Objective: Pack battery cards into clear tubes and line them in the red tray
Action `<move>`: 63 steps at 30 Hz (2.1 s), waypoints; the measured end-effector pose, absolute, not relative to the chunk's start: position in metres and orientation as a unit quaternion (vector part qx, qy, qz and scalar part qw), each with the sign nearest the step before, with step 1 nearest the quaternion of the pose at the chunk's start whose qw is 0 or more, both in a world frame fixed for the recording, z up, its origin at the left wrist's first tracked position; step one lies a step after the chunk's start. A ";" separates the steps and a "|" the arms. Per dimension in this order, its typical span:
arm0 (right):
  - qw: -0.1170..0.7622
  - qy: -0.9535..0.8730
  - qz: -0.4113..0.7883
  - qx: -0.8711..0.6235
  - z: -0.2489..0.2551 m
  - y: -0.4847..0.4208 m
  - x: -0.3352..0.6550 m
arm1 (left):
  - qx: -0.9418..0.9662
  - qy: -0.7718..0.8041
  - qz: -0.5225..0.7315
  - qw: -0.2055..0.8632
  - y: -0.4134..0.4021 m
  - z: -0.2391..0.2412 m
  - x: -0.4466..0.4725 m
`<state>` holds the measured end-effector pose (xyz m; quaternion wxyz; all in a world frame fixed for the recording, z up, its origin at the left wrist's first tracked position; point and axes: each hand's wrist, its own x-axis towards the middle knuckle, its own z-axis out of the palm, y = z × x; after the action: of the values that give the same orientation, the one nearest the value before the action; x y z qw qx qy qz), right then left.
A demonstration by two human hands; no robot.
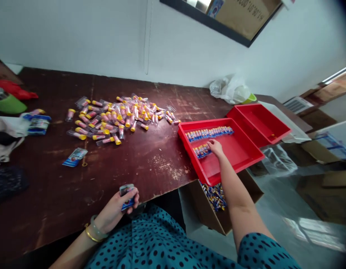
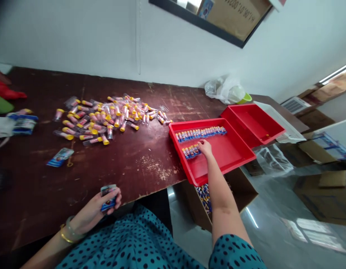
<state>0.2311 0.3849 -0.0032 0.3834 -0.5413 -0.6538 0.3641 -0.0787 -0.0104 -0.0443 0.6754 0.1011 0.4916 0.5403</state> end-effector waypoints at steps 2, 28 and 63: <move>0.398 -0.674 0.364 -0.505 0.005 0.384 0.205 | 0.110 0.495 0.527 0.682 -0.013 -0.048 -0.082; 0.249 -0.890 0.292 -0.246 -0.102 0.169 -0.022 | 0.018 0.518 0.680 0.518 -0.045 -0.087 -0.138; 0.214 -0.811 0.441 -0.319 -0.089 0.122 0.041 | 0.072 0.519 0.640 0.563 -0.037 -0.080 -0.109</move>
<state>0.0411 0.1224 -0.0888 0.2140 -0.3187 -0.8113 0.4409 -0.1091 -0.0374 -0.0799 0.5627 0.0724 0.5187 0.6396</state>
